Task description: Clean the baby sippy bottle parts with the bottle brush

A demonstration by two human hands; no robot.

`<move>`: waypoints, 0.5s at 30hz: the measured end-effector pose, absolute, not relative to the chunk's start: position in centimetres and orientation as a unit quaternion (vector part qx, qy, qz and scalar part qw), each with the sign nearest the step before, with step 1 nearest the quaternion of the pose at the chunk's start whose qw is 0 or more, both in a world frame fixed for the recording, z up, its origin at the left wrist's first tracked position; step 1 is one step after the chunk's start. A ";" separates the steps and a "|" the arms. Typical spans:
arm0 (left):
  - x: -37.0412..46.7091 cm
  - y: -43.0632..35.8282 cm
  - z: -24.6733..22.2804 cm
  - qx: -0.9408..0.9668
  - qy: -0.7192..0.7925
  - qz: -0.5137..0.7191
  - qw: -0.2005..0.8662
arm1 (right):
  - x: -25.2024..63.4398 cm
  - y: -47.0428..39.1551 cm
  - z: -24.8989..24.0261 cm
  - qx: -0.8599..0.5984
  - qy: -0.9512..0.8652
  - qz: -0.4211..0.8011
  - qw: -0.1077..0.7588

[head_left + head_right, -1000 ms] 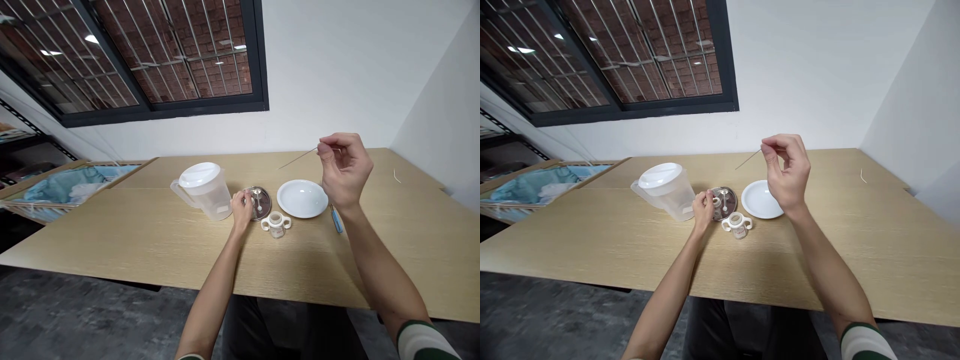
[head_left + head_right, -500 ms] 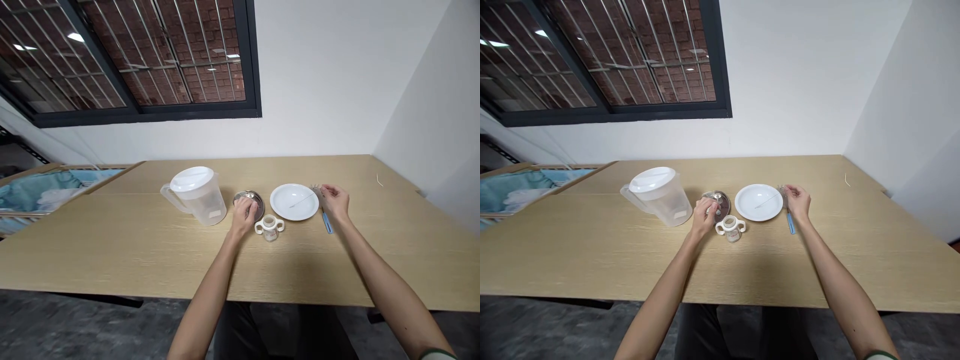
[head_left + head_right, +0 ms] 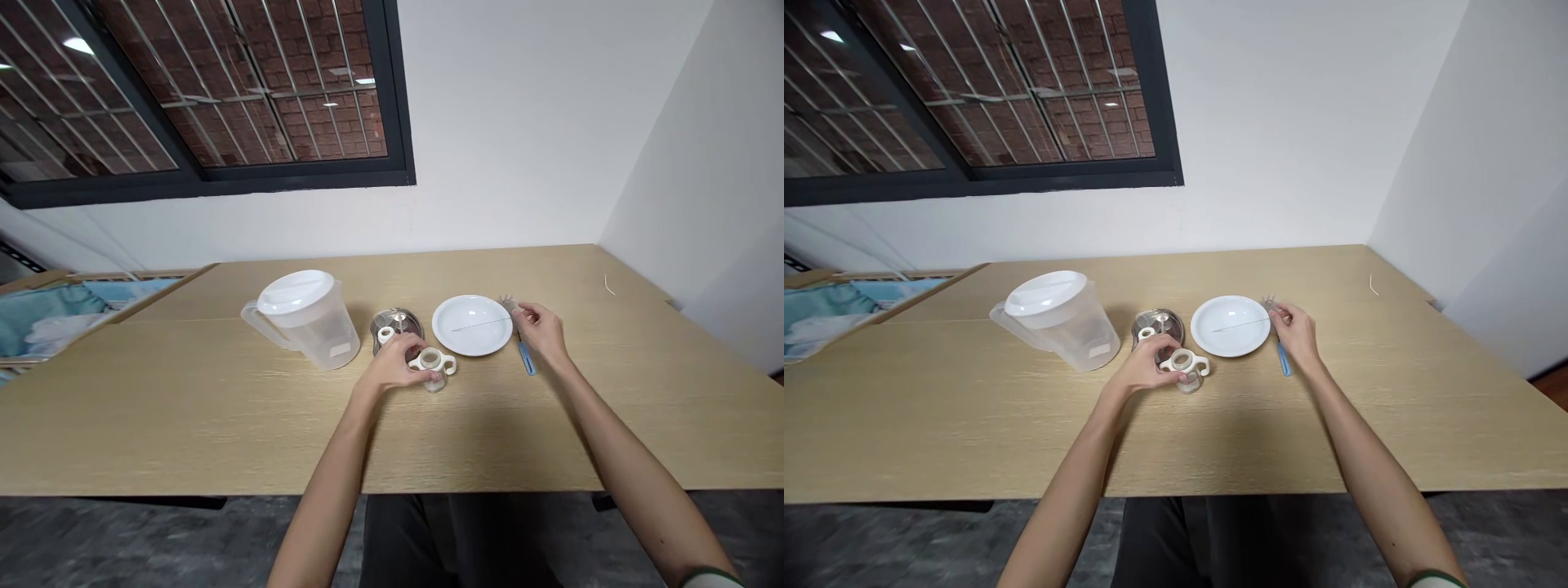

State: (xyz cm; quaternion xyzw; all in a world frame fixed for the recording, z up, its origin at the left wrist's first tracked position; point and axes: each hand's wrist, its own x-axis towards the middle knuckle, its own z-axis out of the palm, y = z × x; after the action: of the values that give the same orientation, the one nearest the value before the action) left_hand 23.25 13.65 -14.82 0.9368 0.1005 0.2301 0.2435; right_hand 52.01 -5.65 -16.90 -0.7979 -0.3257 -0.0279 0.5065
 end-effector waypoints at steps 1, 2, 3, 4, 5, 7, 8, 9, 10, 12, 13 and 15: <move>23.2 13.5 -14.6 0.939 0.109 0.217 0.245 | 52.1 -6.1 -16.6 -0.809 -0.331 -0.036 0.484; 23.1 13.2 -14.3 0.940 0.117 0.203 0.248 | 52.1 -6.5 -16.2 -0.822 -0.341 -0.039 0.455; 23.1 13.0 -14.1 0.941 0.124 0.190 0.252 | 52.2 -7.0 -15.8 -0.835 -0.352 -0.037 0.421; 23.1 12.8 -13.8 0.941 0.129 0.179 0.258 | 52.2 -7.4 -15.5 -0.851 -0.360 -0.028 0.381; 23.1 12.6 -13.6 0.940 0.133 0.170 0.264 | 52.2 -7.8 -15.1 -0.868 -0.366 -0.011 0.336; 23.1 12.3 -13.3 0.938 0.135 0.159 0.275 | 52.0 -8.3 -14.7 -0.893 -0.375 0.041 0.244; 23.1 12.2 -13.2 0.938 0.136 0.156 0.279 | 51.9 -8.4 -14.6 -0.900 -0.381 0.070 0.201; 23.0 12.2 -13.2 0.938 0.136 0.152 0.282 | 51.8 -8.4 -14.7 -0.901 -0.390 0.094 0.163; 23.0 12.2 -13.2 0.938 0.138 0.146 0.283 | 51.7 -8.3 -14.8 -0.901 -0.397 0.111 0.132; 23.0 12.2 -13.2 0.940 0.141 0.132 0.282 | 51.6 -8.0 -15.2 -0.904 -0.400 0.119 0.097; 23.0 12.3 -13.2 0.940 0.143 0.123 0.283 | 51.6 -7.8 -15.4 -0.907 -0.394 0.115 0.091; 23.0 12.3 -13.3 0.940 0.148 0.110 0.287 | 51.9 -7.6 -16.0 -0.914 -0.380 0.107 0.093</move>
State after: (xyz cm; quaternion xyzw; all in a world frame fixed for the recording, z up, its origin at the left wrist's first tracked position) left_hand 23.04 12.28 -13.27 0.9400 0.1479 0.1097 0.2874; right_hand 51.89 -7.56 -15.97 -0.9142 -0.3796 0.1067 0.0933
